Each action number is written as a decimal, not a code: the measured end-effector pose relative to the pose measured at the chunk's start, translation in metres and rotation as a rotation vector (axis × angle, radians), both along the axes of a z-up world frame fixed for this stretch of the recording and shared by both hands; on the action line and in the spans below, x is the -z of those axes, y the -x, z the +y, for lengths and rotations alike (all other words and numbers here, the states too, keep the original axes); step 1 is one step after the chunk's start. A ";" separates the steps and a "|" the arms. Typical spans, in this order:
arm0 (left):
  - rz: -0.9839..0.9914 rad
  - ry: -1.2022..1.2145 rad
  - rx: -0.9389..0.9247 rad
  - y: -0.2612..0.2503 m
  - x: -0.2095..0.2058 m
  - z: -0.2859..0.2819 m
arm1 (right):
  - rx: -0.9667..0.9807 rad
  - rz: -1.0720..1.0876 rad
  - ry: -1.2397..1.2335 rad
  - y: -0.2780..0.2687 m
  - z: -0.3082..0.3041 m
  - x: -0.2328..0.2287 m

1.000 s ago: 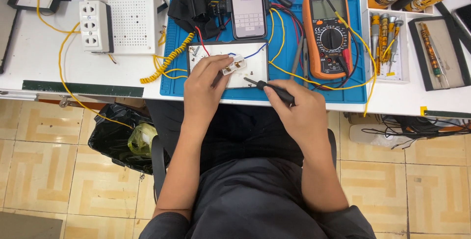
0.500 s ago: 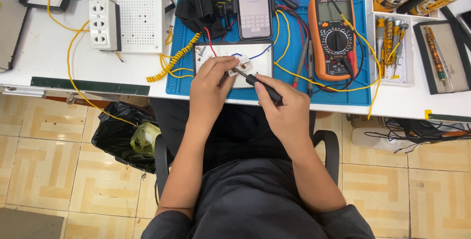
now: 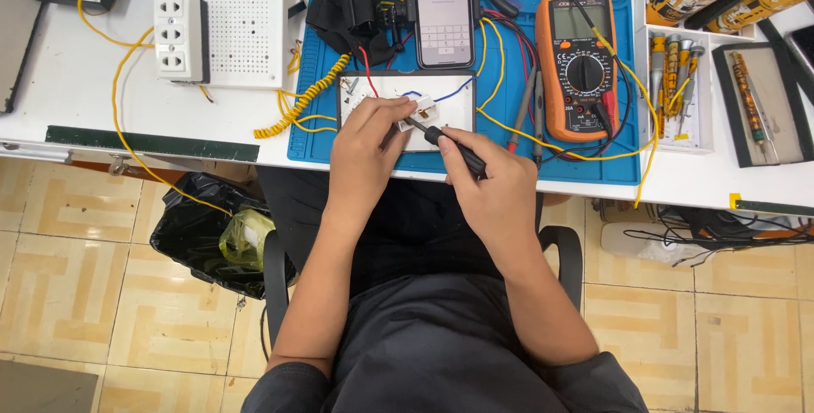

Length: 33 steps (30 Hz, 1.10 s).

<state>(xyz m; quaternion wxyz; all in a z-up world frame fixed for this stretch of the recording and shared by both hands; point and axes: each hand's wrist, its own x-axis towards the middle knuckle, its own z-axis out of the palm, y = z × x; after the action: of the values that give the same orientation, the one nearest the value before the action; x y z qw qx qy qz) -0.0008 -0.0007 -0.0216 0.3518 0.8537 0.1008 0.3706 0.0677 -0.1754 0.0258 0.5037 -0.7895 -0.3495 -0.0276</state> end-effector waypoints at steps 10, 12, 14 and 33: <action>-0.018 -0.014 -0.002 0.000 0.000 -0.001 | 0.138 -0.043 0.072 0.013 0.012 -0.002; -0.007 -0.004 -0.001 0.001 0.001 0.000 | 0.173 -0.045 0.101 0.015 0.016 0.001; -0.013 -0.003 0.001 -0.001 0.001 0.000 | 0.187 -0.068 0.089 0.017 0.018 0.001; -0.009 0.067 0.008 0.001 -0.002 0.001 | 0.208 -0.391 0.277 0.017 0.008 0.005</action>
<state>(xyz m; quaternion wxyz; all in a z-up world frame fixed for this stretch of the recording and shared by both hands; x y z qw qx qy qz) -0.0020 0.0006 -0.0198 0.3822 0.8401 0.1081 0.3694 0.0508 -0.1674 0.0205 0.3080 -0.8624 -0.3577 -0.1830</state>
